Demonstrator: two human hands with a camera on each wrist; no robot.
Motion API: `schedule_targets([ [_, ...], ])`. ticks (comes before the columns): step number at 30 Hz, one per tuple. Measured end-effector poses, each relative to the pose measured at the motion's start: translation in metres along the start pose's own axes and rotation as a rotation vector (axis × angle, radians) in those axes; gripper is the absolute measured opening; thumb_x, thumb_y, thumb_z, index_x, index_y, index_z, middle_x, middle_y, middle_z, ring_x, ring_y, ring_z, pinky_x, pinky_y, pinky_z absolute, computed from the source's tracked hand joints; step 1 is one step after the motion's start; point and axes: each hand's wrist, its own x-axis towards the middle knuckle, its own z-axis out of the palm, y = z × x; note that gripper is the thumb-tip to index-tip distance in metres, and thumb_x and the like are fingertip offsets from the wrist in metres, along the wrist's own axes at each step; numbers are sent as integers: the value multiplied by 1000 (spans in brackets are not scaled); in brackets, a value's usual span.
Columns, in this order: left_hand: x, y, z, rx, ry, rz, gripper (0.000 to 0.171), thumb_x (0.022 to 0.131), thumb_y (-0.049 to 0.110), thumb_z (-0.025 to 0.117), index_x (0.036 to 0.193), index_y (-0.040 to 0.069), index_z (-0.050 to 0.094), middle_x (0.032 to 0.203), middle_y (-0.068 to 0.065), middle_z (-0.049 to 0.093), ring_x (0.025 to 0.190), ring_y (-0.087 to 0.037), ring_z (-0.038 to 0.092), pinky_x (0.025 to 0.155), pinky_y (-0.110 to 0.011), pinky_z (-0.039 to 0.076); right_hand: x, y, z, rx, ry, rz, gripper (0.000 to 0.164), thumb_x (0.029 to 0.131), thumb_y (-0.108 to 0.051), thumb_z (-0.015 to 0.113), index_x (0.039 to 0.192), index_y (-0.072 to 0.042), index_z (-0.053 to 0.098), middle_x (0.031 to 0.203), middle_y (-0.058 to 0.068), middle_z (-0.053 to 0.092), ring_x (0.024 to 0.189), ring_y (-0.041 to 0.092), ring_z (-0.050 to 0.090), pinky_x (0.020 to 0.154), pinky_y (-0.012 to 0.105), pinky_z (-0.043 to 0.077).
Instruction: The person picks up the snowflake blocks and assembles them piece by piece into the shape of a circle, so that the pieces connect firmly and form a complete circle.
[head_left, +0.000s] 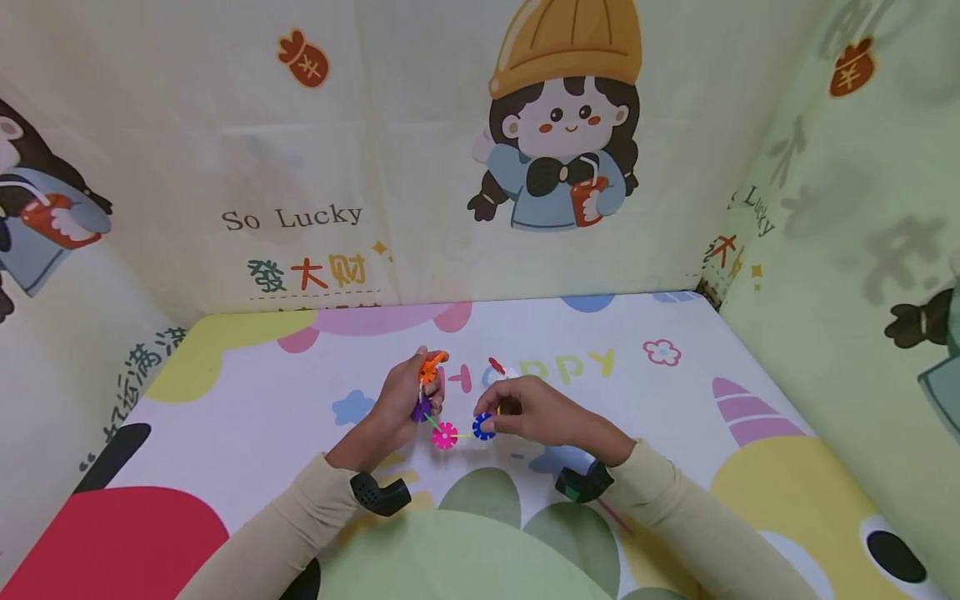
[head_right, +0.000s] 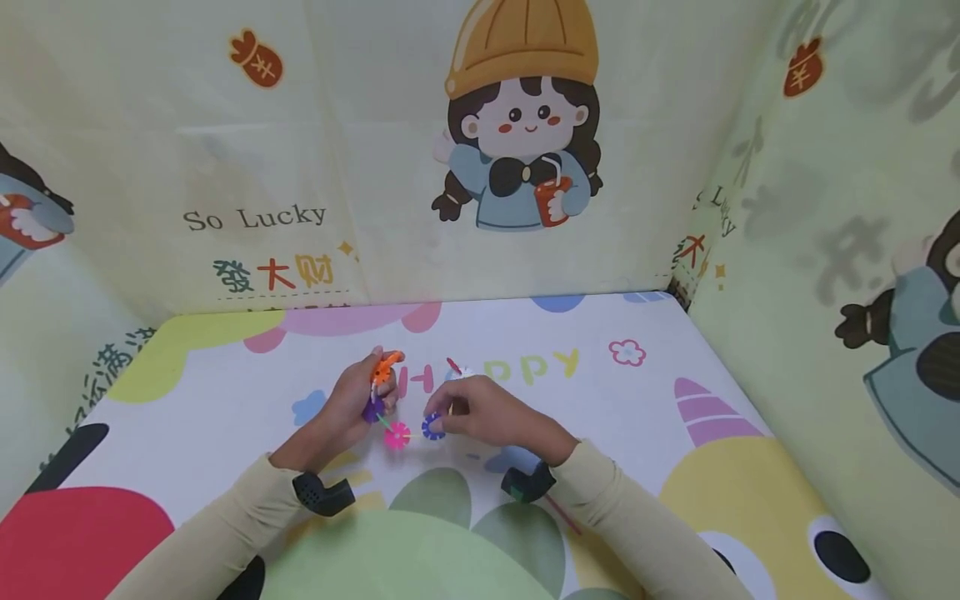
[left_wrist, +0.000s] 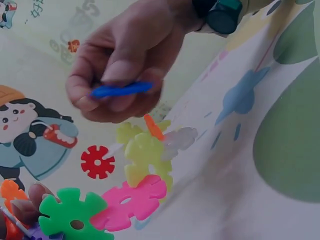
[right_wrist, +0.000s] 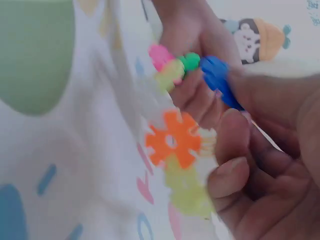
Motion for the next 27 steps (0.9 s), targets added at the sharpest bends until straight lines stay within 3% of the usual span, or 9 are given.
schedule_targets([
  [4, -2, -2, 2, -24, -34, -21, 46, 106, 40, 35, 135, 7, 47, 65, -1, 40, 52, -15, 47, 54, -25, 45, 6, -2, -6, -14, 138, 15, 13, 89, -3, 69, 102, -3, 71, 89, 0, 68, 72, 18, 62, 66, 25, 53],
  [8, -4, -2, 5, -8, -53, -23, 44, 106, 40, 35, 134, 7, 48, 66, 0, 42, 52, -14, 47, 54, -24, 45, 14, -3, -10, -12, 201, 31, 18, 91, 2, 65, 108, -1, 71, 95, 4, 70, 82, 20, 67, 74, 27, 55],
  [15, -6, 2, 11, 72, -66, -6, 44, 106, 39, 35, 133, 7, 50, 68, -1, 43, 53, -14, 47, 54, -23, 46, 25, -7, -12, 71, 323, 61, 19, 92, 2, 64, 109, 2, 70, 99, 11, 71, 82, 34, 66, 69, 29, 55],
  [18, -6, 2, 12, 94, -62, -6, 42, 106, 38, 34, 131, 8, 52, 68, -1, 43, 53, -14, 47, 54, -23, 46, 30, -8, -14, 68, 389, 103, 17, 91, -1, 67, 107, 0, 72, 96, 8, 72, 83, 32, 66, 70, 30, 55],
  [21, -6, 1, 13, 111, -53, 0, 41, 107, 35, 33, 130, 8, 54, 67, -2, 43, 52, -15, 46, 54, -24, 46, 34, -4, -13, 49, 415, 109, 16, 91, -3, 68, 106, -2, 73, 94, 4, 72, 85, 33, 66, 70, 29, 55],
  [27, -7, 0, 15, 148, -68, 20, 39, 107, 31, 33, 129, 8, 55, 66, -3, 43, 52, -15, 46, 54, -25, 46, 36, -3, -10, 59, 407, 125, 16, 91, -3, 68, 106, -1, 73, 95, 9, 72, 86, 35, 66, 72, 29, 55],
])
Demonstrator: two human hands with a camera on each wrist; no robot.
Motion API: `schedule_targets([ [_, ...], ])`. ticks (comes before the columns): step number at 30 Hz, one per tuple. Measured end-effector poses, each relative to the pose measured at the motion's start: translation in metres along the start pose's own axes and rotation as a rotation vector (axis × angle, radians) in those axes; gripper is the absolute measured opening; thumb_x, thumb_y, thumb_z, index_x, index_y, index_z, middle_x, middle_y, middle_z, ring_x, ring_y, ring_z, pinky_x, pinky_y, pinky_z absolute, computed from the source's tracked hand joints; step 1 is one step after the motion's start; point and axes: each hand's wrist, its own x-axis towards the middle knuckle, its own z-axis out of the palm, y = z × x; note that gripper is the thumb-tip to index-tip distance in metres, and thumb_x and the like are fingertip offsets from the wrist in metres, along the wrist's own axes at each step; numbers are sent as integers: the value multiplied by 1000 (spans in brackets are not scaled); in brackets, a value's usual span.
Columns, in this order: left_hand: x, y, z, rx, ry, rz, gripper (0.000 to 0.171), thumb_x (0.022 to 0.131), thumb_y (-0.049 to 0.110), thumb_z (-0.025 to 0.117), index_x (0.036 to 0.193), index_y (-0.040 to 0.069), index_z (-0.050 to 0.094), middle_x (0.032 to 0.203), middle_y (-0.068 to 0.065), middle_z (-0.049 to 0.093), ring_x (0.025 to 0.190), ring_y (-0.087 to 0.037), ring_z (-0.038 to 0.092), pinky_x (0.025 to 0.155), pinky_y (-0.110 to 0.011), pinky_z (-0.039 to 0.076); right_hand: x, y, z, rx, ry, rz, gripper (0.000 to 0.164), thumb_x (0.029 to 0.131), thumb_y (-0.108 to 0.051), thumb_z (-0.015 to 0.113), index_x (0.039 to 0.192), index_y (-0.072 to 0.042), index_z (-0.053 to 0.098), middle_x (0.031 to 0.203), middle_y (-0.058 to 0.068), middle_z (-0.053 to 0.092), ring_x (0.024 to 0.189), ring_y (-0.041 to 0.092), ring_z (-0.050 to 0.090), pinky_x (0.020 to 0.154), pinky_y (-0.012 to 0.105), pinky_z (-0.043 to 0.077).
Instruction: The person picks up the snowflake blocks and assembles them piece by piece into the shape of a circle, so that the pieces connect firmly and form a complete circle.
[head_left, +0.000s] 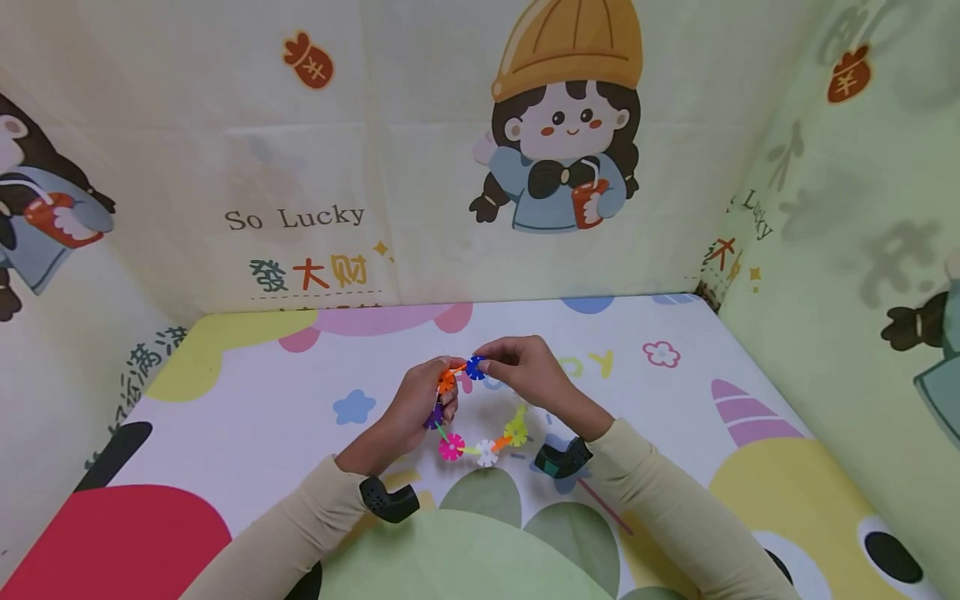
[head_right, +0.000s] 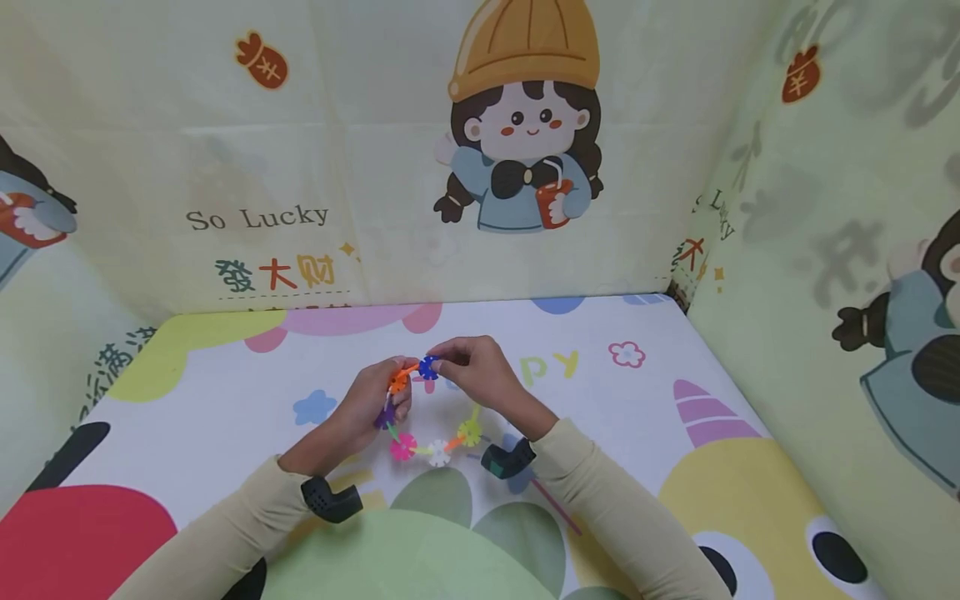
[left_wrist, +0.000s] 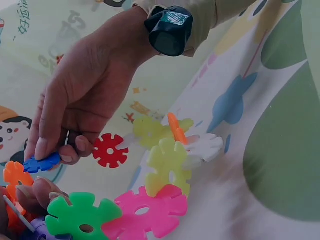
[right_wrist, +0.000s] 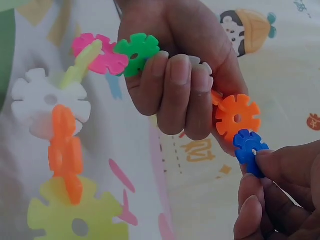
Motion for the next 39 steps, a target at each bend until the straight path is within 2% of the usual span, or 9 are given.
schedule_targets([
  [3, 0, 0, 1, 12, -1, 2, 38, 107, 30, 34, 130, 8, 55, 65, -3, 43, 52, -16, 46, 54, -25, 47, 0, 0, 0, -3, 11, 8, 16, 91, -4, 67, 106, -2, 73, 93, 8, 72, 84, 32, 66, 72, 32, 56],
  [10, 0, -2, 1, 33, -9, -1, 38, 106, 31, 37, 130, 9, 55, 64, -2, 44, 53, -15, 46, 54, -24, 47, 0, -3, -2, -4, 11, 33, 16, 93, -5, 65, 107, -5, 74, 82, 3, 70, 71, 27, 65, 49, 27, 46],
  [15, 0, -4, 1, 54, -13, 2, 38, 106, 32, 38, 130, 8, 55, 64, -3, 43, 53, -15, 45, 53, -23, 46, 0, -6, -4, -8, -27, 36, 17, 92, -2, 65, 107, -2, 73, 88, 5, 72, 73, 30, 66, 58, 29, 52],
  [22, -1, -7, 3, 87, -23, 31, 37, 107, 30, 35, 129, 7, 54, 66, -3, 43, 53, -15, 44, 52, -24, 44, 1, -7, -4, -2, -64, 53, 15, 92, -3, 65, 105, 0, 73, 85, 5, 71, 75, 39, 65, 57, 32, 51],
  [29, -2, -7, 5, 113, -70, 48, 36, 107, 32, 33, 124, 7, 52, 66, -2, 40, 53, -16, 43, 51, -25, 43, 2, -3, -2, 24, -73, 70, 16, 93, -1, 63, 106, 1, 73, 84, 5, 71, 76, 44, 61, 66, 49, 54],
  [31, -2, -7, 6, 116, -83, 59, 37, 107, 33, 33, 125, 6, 51, 66, -3, 40, 54, -16, 43, 51, -25, 43, 2, -2, -3, 28, -77, 71, 17, 93, -1, 63, 106, 0, 73, 83, 5, 71, 76, 45, 60, 64, 46, 53],
  [34, -1, -6, 7, 101, -77, 55, 38, 106, 37, 35, 125, 8, 52, 67, -3, 40, 54, -16, 43, 51, -26, 44, 2, -1, -5, 42, -76, 60, 17, 93, -1, 63, 107, 1, 73, 83, 6, 70, 74, 43, 59, 60, 35, 53],
  [37, 0, -6, 7, 92, -66, 39, 44, 103, 45, 42, 119, 5, 53, 66, -2, 41, 53, -16, 43, 52, -26, 44, 2, 0, -7, 59, -89, 34, 18, 93, -2, 64, 109, 1, 72, 84, 7, 70, 69, 36, 60, 56, 27, 50],
  [39, 1, -6, 7, 84, -54, 26, 47, 100, 48, 48, 115, 3, 54, 65, -2, 41, 53, -16, 44, 52, -26, 44, 3, 0, -8, 58, -104, 15, 19, 93, -3, 64, 111, 1, 71, 85, 8, 71, 67, 29, 60, 56, 27, 49],
])
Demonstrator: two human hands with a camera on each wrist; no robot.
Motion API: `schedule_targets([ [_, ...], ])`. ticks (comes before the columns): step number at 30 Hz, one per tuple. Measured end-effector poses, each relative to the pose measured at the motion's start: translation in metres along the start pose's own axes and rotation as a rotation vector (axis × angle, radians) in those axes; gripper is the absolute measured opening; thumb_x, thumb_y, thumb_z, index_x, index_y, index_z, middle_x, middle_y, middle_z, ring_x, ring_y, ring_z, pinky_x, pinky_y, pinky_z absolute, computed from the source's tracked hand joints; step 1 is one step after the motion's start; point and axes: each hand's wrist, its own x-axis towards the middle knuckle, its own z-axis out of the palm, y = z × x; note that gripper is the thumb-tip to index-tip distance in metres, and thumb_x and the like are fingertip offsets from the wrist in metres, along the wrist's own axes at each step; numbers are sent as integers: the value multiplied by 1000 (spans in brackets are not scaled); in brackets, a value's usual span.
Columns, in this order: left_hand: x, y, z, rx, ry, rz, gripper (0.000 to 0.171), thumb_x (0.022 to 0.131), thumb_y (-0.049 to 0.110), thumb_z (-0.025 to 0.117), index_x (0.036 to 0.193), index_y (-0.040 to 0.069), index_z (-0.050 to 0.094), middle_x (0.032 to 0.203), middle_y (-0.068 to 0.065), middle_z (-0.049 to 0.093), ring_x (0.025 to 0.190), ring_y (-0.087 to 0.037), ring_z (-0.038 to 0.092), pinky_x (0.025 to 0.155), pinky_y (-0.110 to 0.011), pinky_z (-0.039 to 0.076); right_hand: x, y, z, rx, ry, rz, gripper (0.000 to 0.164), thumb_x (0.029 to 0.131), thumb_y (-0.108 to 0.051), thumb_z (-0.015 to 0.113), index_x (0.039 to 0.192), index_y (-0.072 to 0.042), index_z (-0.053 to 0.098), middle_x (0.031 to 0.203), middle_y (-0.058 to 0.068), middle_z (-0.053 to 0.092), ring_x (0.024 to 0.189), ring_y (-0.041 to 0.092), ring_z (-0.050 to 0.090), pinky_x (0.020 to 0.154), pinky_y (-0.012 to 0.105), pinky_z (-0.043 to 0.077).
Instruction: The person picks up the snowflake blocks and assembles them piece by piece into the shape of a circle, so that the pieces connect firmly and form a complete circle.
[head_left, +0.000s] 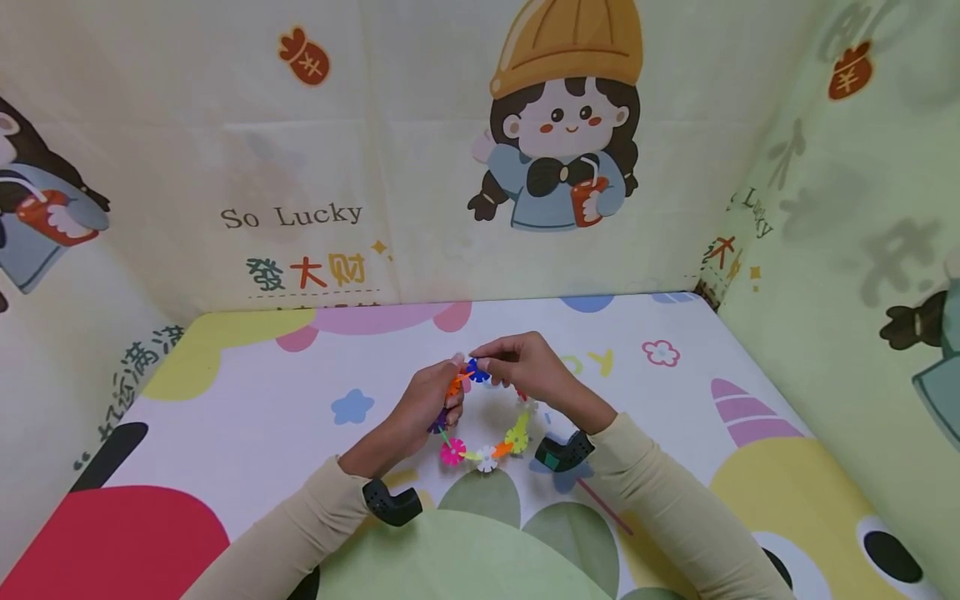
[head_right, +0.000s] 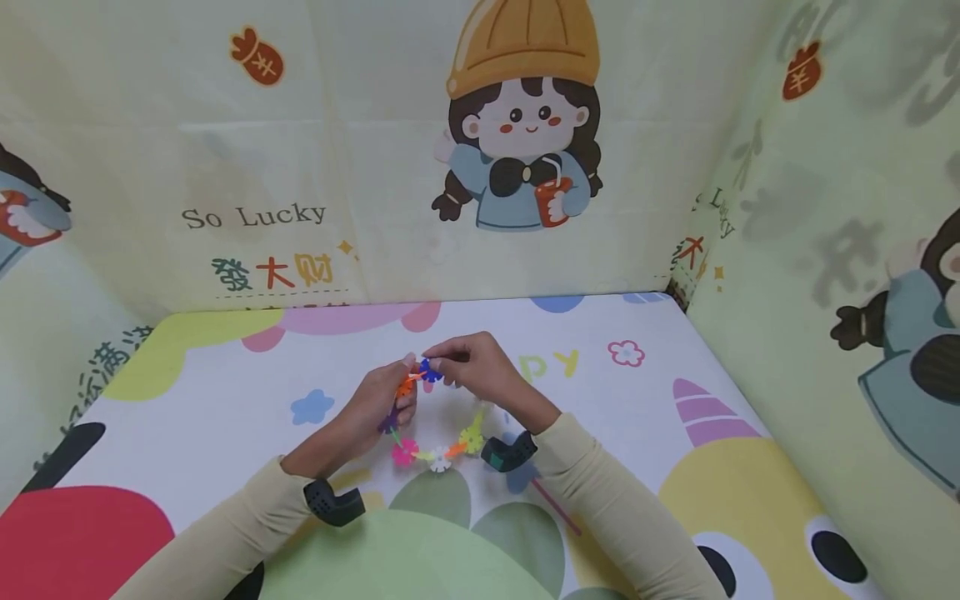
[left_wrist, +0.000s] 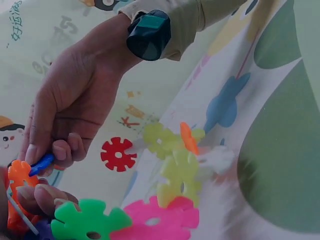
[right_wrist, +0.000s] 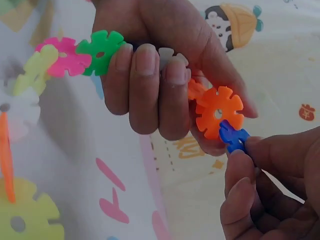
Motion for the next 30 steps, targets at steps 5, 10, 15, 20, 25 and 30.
schedule_targets([
  [5, 1, 0, -1, -15, 35, -20, 45, 96, 45, 58, 112, 3, 55, 65, -3, 42, 54, -17, 45, 53, -26, 44, -1, 0, -3, -112, 44, -22, 22, 95, -12, 65, 115, -4, 70, 88, 5, 71, 71, 20, 65, 59, 31, 53],
  [10, 5, 1, -5, -138, 43, -47, 44, 97, 42, 57, 107, 0, 50, 65, -2, 40, 54, -15, 42, 52, -25, 41, -7, 12, -11, -330, 162, 27, 28, 96, -26, 64, 114, -6, 70, 100, 2, 70, 91, 18, 65, 73, 34, 55],
  [15, 6, 4, -9, -259, 39, -43, 35, 100, 40, 54, 93, 7, 43, 64, -1, 37, 52, -14, 41, 50, -24, 39, -16, 30, -16, -352, 25, 137, 32, 93, -26, 67, 119, -6, 67, 109, 7, 68, 100, 25, 62, 78, 36, 54],
  [20, 6, 6, -10, -282, 41, -33, 33, 101, 38, 52, 89, 9, 40, 63, -1, 37, 51, -15, 41, 50, -25, 39, -18, 35, -16, -283, 38, 104, 22, 92, -11, 67, 112, -5, 71, 105, 5, 70, 91, 23, 63, 72, 32, 54],
  [25, 5, 6, -9, -220, 55, -59, 31, 101, 39, 51, 105, 9, 48, 66, -2, 41, 55, -15, 45, 54, -25, 43, -20, 32, -16, -222, 65, 60, 22, 91, -10, 68, 112, -5, 72, 100, 4, 71, 80, 18, 61, 64, 29, 52],
  [30, 5, 5, -9, -175, 68, -78, 39, 101, 39, 50, 126, 9, 49, 68, -2, 43, 58, -15, 46, 56, -25, 45, -22, 27, -17, -202, 39, 6, 22, 91, -8, 68, 113, -6, 72, 96, 3, 69, 79, 18, 62, 63, 30, 52],
])
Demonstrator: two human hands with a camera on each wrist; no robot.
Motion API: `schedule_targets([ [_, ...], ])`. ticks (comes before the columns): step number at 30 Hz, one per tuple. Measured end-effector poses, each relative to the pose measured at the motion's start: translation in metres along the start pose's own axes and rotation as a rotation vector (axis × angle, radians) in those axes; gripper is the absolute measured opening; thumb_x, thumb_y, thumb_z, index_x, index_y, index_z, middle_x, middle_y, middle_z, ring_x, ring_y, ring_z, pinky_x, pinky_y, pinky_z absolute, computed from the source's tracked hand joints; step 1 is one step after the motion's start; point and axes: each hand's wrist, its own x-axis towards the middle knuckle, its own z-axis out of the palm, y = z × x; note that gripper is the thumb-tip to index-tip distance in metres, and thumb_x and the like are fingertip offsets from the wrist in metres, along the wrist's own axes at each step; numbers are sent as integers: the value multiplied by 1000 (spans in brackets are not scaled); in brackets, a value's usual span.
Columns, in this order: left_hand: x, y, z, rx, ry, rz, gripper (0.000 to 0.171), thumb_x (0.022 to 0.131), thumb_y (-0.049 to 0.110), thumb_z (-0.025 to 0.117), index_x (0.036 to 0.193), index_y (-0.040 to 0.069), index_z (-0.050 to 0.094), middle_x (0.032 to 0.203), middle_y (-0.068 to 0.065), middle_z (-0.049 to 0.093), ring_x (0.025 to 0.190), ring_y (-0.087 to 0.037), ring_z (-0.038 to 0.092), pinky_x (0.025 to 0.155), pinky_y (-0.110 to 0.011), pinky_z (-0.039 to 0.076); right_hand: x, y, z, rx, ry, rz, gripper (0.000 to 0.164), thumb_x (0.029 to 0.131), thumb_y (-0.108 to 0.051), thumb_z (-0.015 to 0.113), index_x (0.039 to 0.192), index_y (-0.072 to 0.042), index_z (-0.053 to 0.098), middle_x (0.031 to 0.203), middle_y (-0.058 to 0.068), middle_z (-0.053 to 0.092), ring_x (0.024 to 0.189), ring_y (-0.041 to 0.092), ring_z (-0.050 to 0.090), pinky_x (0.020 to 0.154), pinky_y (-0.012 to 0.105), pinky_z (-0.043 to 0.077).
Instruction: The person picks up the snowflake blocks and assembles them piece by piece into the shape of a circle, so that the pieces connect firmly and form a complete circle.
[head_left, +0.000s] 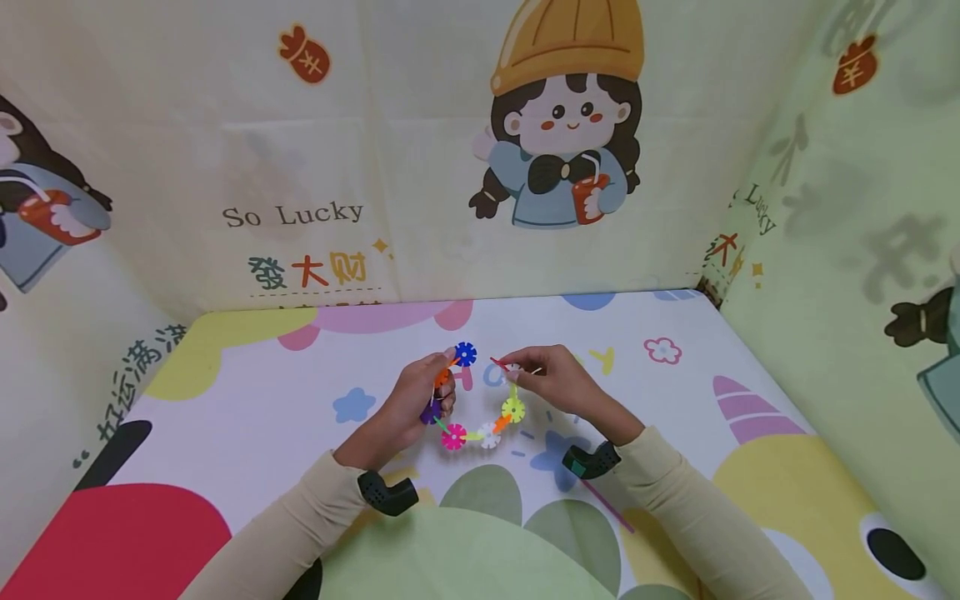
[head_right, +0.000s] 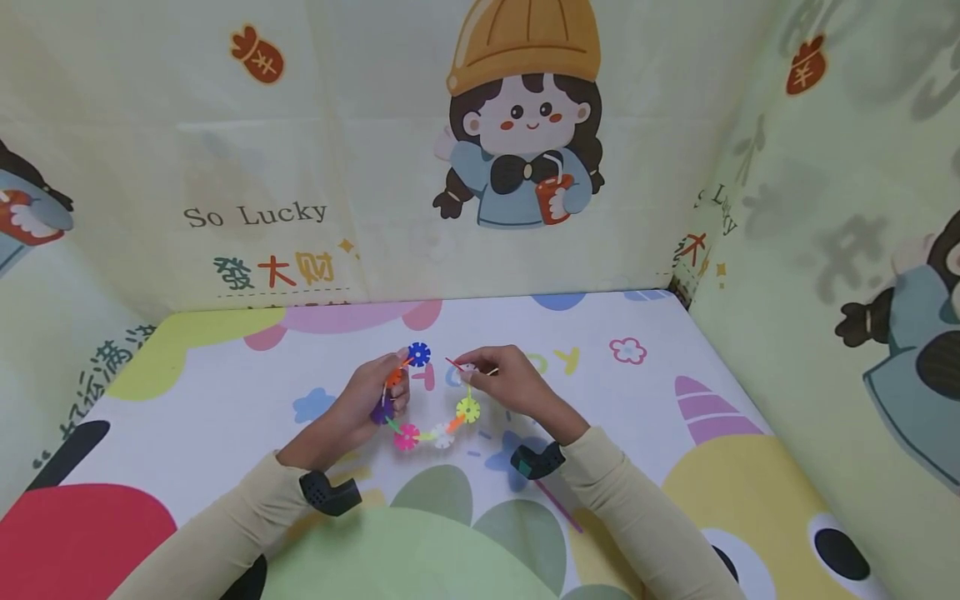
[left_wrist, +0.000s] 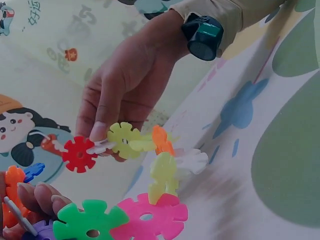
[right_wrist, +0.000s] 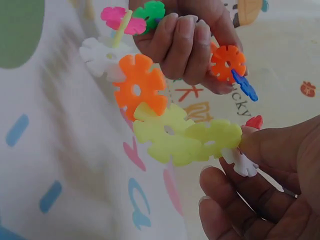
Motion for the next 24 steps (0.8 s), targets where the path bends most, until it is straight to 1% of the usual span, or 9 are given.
schedule_targets([
  [3, 0, -1, 1, 11, -13, -6, 37, 102, 37, 49, 122, 5, 51, 67, -2, 42, 58, -15, 46, 56, -25, 44, 0, -3, -1, 8, -26, -30, 23, 91, -8, 67, 113, -7, 72, 93, 2, 67, 78, 19, 61, 63, 30, 52],
  [6, 1, -3, 1, 26, -27, -9, 36, 102, 37, 50, 119, 4, 51, 67, -2, 42, 58, -15, 46, 55, -25, 44, -1, -5, 0, 16, -43, -42, 22, 92, -8, 67, 114, -7, 72, 94, 2, 67, 78, 19, 60, 64, 30, 52],
  [9, 1, -4, 1, 35, -44, -6, 37, 101, 38, 51, 115, 4, 50, 67, -1, 42, 57, -15, 45, 55, -24, 44, -1, -6, 0, 21, -59, -44, 23, 93, -9, 66, 115, -7, 72, 98, 3, 69, 78, 20, 60, 64, 30, 52],
  [10, 1, -4, 1, 32, -51, -5, 35, 101, 38, 51, 114, 5, 51, 67, -1, 42, 57, -15, 45, 54, -24, 43, -1, -6, 0, 25, -64, -45, 23, 93, -9, 66, 115, -6, 71, 99, 4, 69, 78, 21, 61, 64, 30, 52],
  [14, 0, -4, 1, 13, -101, -1, 30, 102, 35, 50, 112, 7, 50, 66, -2, 41, 56, -15, 43, 53, -24, 42, -2, -5, -1, 29, -72, -66, 23, 94, -6, 63, 115, -6, 71, 106, 7, 70, 79, 24, 62, 65, 29, 52],
  [16, 0, -4, 0, 8, -122, 3, 29, 103, 34, 50, 115, 8, 51, 67, -2, 41, 56, -15, 42, 53, -24, 41, -2, -4, -1, 27, -71, -86, 23, 94, -4, 62, 115, -5, 71, 108, 7, 70, 79, 23, 62, 65, 28, 52],
  [19, -1, -5, -1, 3, -131, 3, 30, 103, 31, 49, 122, 9, 52, 68, -2, 42, 56, -14, 42, 53, -24, 41, -3, -3, -2, 32, -74, -126, 23, 95, -2, 60, 114, -5, 72, 110, 8, 70, 79, 19, 60, 64, 27, 50],
  [22, -1, -5, -3, -8, -122, 8, 34, 102, 30, 51, 130, 11, 53, 69, -2, 43, 56, -14, 42, 53, -24, 41, -5, -3, -1, 44, -81, -181, 23, 95, 0, 60, 114, -4, 71, 109, 11, 70, 83, 15, 62, 67, 27, 51],
  [24, -2, -6, -4, -17, -119, 14, 37, 102, 30, 52, 132, 9, 54, 68, -2, 45, 56, -14, 43, 53, -23, 42, -6, -4, -1, 39, -74, -224, 23, 94, 1, 61, 114, -3, 71, 106, 13, 70, 86, 15, 63, 71, 29, 53],
])
